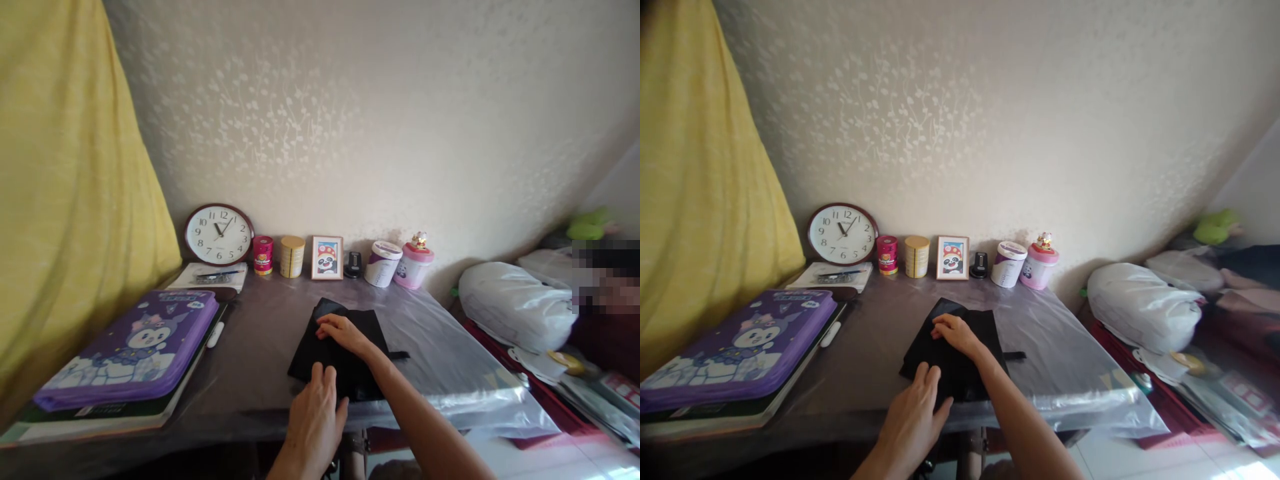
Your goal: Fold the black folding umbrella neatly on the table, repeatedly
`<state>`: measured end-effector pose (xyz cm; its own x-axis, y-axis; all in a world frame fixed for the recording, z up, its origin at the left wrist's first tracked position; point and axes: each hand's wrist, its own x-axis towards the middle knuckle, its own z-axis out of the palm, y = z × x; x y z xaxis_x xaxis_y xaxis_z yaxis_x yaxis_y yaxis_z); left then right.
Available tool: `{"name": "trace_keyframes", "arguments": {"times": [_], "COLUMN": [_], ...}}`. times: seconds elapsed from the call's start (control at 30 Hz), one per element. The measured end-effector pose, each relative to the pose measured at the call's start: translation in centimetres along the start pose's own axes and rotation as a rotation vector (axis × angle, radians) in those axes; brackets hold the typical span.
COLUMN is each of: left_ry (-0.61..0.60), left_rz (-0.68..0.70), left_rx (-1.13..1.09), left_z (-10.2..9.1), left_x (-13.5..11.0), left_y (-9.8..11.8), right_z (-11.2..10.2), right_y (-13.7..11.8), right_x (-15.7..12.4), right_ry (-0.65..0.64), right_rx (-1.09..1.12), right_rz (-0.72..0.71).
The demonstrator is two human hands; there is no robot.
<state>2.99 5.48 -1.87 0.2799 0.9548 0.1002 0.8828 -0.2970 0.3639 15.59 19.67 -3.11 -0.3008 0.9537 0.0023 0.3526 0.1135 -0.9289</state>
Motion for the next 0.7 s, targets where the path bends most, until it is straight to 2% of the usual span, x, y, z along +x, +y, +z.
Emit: {"name": "trace_keyframes", "arguments": {"times": [0.1,0.3,0.43,0.6,0.7], "left_ry": [0.006,-0.121,-0.117,-0.123,-0.135], "left_rz": [0.085,0.053,0.026,-0.031,-0.038], "left_rx": [0.007,0.028,0.075,0.075,0.078], "left_z": [0.4,1.4,1.7,1.8,1.7], "left_x": [0.3,0.5,0.4,0.4,0.4], "left_y": [0.0,-0.4,-0.2,0.0,0.0], "right_z": [0.0,-0.2,-0.3,-0.3,-0.5], "right_y": [-0.3,-1.3,-1.1,0.2,1.1], "right_x": [-0.5,-2.0,-2.9,-2.5,-1.2], "right_ry": [-0.056,-0.129,-0.094,-0.028,0.001], "right_rx": [-0.098,-0.211,-0.352,-0.654,-0.788], "right_rz": [-0.060,-0.172,-0.290,-0.558,-0.563]}}
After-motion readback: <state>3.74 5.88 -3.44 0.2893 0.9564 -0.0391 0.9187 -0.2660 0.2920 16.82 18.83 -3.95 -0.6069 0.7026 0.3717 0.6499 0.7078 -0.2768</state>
